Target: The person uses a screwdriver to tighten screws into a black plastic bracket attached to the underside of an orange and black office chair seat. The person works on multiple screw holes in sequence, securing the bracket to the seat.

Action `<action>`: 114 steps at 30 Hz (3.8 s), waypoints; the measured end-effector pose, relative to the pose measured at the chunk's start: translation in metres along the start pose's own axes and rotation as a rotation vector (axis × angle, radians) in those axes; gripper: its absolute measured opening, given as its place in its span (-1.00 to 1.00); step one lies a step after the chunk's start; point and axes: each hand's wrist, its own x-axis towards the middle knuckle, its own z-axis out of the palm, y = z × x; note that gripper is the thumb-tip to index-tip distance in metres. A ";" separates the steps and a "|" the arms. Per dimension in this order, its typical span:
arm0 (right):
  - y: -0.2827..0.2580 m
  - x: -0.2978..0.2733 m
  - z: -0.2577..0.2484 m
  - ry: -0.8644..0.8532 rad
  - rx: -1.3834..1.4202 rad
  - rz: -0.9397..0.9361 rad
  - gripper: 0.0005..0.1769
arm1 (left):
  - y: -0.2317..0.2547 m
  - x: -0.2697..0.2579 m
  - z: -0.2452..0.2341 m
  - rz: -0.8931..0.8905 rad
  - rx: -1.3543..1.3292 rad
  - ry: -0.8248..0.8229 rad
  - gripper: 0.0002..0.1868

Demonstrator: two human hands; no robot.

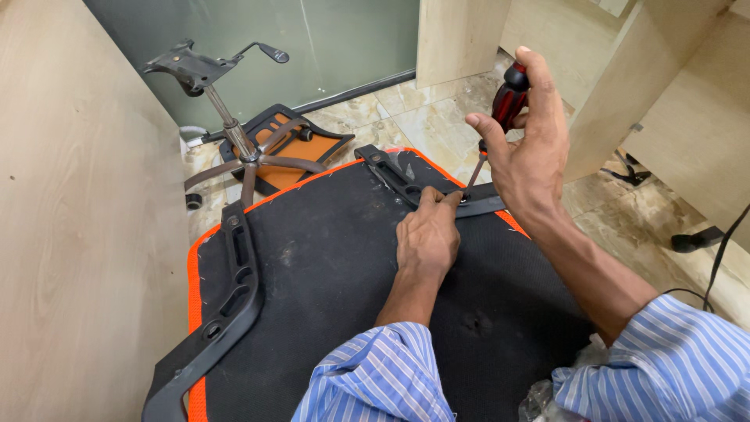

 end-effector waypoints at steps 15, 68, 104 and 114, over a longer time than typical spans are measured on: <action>0.002 0.000 -0.002 -0.021 0.036 -0.012 -0.13 | -0.002 -0.001 0.001 0.022 -0.028 0.016 -0.47; 0.006 0.001 -0.008 -0.063 0.019 0.009 0.05 | -0.007 0.002 0.008 0.068 -0.009 0.043 -0.44; 0.011 0.027 0.014 -0.447 0.346 0.033 0.01 | -0.002 0.004 0.003 0.009 -0.005 0.032 -0.43; 0.010 0.016 -0.003 -0.322 0.279 0.195 -0.05 | 0.000 0.002 0.004 0.009 -0.040 0.080 -0.50</action>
